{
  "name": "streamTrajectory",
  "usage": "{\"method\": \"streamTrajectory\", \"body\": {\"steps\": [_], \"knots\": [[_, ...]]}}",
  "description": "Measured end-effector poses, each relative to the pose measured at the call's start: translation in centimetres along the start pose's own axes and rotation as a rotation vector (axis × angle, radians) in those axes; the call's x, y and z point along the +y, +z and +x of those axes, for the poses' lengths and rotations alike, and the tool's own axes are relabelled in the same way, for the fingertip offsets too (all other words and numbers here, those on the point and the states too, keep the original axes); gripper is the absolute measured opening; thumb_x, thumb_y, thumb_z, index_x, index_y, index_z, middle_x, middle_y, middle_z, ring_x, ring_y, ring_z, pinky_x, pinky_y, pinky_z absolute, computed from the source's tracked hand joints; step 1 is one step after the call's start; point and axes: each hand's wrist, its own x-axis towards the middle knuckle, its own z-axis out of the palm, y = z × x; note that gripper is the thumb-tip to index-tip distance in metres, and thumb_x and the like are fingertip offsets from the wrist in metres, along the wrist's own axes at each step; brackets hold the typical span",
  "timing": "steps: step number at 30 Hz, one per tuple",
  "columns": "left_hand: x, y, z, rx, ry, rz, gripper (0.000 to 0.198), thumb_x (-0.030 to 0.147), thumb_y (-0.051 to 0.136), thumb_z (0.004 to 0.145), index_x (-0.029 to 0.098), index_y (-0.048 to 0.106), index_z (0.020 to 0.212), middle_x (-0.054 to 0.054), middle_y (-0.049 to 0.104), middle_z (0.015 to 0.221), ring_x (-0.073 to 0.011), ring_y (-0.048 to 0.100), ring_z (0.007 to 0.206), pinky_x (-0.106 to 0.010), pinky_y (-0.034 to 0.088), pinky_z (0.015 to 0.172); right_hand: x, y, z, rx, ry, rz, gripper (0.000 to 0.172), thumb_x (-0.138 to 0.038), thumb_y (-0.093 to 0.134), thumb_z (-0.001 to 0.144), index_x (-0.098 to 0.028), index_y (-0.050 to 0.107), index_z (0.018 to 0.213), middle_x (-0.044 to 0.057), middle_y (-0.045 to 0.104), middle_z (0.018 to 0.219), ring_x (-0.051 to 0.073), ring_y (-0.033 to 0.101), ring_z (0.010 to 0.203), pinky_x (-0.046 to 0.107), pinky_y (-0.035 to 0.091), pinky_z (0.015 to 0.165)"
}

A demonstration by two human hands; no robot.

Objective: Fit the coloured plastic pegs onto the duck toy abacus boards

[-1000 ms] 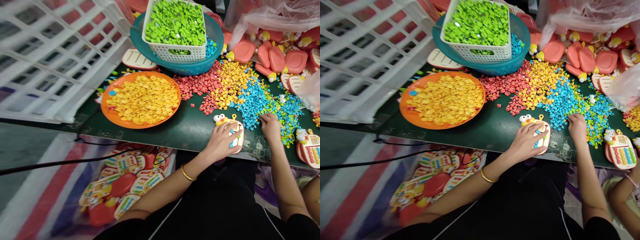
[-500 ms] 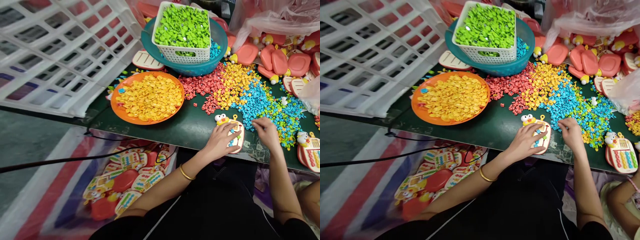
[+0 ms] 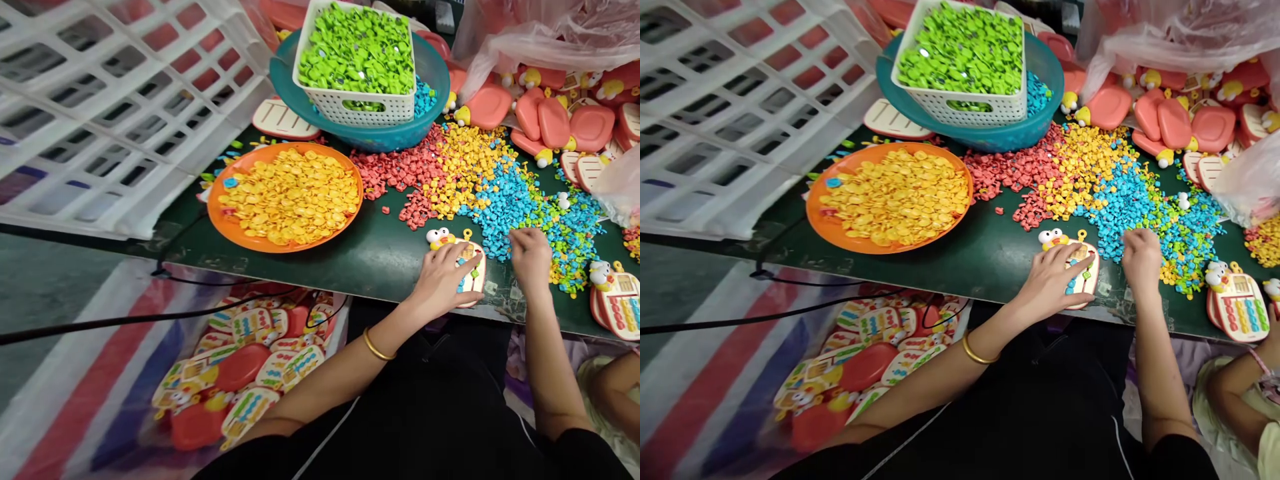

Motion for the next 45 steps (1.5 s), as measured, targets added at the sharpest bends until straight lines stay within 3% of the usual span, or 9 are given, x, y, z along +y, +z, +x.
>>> {"method": "streamTrajectory", "body": {"steps": [5, 13, 19, 22, 27, 31, 37, 41, 45], "knots": [[-0.4, 0.5, -0.4, 0.047, 0.021, -0.033, 0.055, 0.056, 0.072, 0.082, 0.03, 0.062, 0.129, -0.006, 0.052, 0.146, -0.0305, 0.044, 0.133, -0.046, 0.031, 0.106, 3.6, -0.6, 2.0, -0.018, -0.021, -0.132, 0.032, -0.032, 0.053, 0.095, -0.015, 0.077, 0.083, 0.014, 0.07, 0.084, 0.024, 0.057, 0.083, 0.039, 0.047, 0.077], [-0.1, 0.3, -0.2, 0.023, -0.046, -0.076, 0.083, 0.056, 0.076, 0.076, 0.021, 0.045, 0.144, -0.009, 0.051, 0.147, -0.0297, 0.045, 0.132, -0.042, 0.033, 0.107, -3.1, 2.0, -1.8, 0.009, -0.176, 0.186, 0.02, -0.03, 0.057, 0.095, -0.025, 0.076, 0.099, 0.007, 0.071, 0.095, 0.021, 0.062, 0.09, 0.038, 0.052, 0.08], [0.3, 0.1, 0.1, 0.005, -0.097, -0.046, 0.099, 0.058, 0.076, 0.075, 0.02, 0.029, 0.154, -0.012, 0.048, 0.148, -0.0313, 0.044, 0.132, -0.043, 0.034, 0.106, -4.6, 1.4, -3.2, -0.092, -0.232, 0.125, 0.024, -0.021, 0.052, 0.096, -0.024, 0.075, 0.101, 0.009, 0.068, 0.098, 0.023, 0.057, 0.094, 0.04, 0.052, 0.083], [0.4, 0.0, 0.3, 0.0, -0.077, -0.005, 0.095, 0.062, 0.073, 0.076, 0.024, 0.032, 0.153, -0.012, 0.046, 0.15, -0.0322, 0.043, 0.132, -0.044, 0.035, 0.104, -3.4, 0.1, -2.4, -0.189, -0.251, 0.141, 0.024, -0.021, 0.052, 0.095, -0.024, 0.076, 0.098, 0.008, 0.069, 0.101, 0.022, 0.059, 0.095, 0.038, 0.051, 0.085], [0.1, 0.4, 0.0, 0.028, -0.003, 0.013, 0.061, 0.06, 0.072, 0.08, 0.03, 0.062, 0.131, -0.008, 0.048, 0.149, -0.0328, 0.042, 0.133, -0.047, 0.035, 0.104, 1.7, 0.2, 1.5, -0.023, -0.038, -0.046, 0.025, -0.023, 0.052, 0.091, -0.02, 0.077, 0.092, 0.011, 0.07, 0.093, 0.025, 0.06, 0.091, 0.041, 0.05, 0.084], [-0.2, 0.6, -0.3, 0.058, 0.019, -0.02, 0.058, 0.057, 0.073, 0.08, 0.03, 0.063, 0.13, -0.006, 0.052, 0.147, -0.0316, 0.043, 0.133, -0.046, 0.034, 0.105, 3.9, 0.4, 3.6, -0.142, -0.023, -0.148, 0.028, -0.025, 0.05, 0.09, -0.017, 0.076, 0.097, 0.013, 0.069, 0.093, 0.025, 0.058, 0.088, 0.04, 0.048, 0.084], [-0.1, 0.3, -0.2, 0.028, -0.022, -0.067, 0.07, 0.057, 0.076, 0.077, 0.027, 0.056, 0.137, -0.006, 0.05, 0.149, -0.0312, 0.043, 0.133, -0.044, 0.034, 0.106, 0.0, -0.7, 0.7, -0.021, -0.037, 0.061, 0.025, -0.034, 0.056, 0.093, -0.021, 0.076, 0.098, 0.01, 0.071, 0.096, 0.023, 0.063, 0.088, 0.038, 0.052, 0.082], [0.0, 0.1, -0.1, 0.031, -0.075, -0.106, 0.088, 0.054, 0.078, 0.074, 0.021, 0.042, 0.147, -0.01, 0.05, 0.148, -0.0305, 0.045, 0.132, -0.042, 0.034, 0.107, -3.5, 0.8, -3.0, -0.09, -0.125, 0.149, 0.026, -0.03, 0.051, 0.096, -0.026, 0.075, 0.106, 0.008, 0.07, 0.101, 0.021, 0.062, 0.092, 0.038, 0.053, 0.084], [0.0, 0.1, 0.0, 0.017, -0.073, -0.087, 0.092, 0.053, 0.08, 0.073, 0.02, 0.038, 0.148, -0.01, 0.05, 0.149, -0.0302, 0.044, 0.133, -0.042, 0.032, 0.108, -4.4, 2.3, -4.3, -0.094, -0.112, 0.064, 0.031, -0.026, 0.046, 0.098, -0.025, 0.073, 0.113, 0.011, 0.067, 0.103, 0.023, 0.059, 0.095, 0.039, 0.053, 0.086]]}}
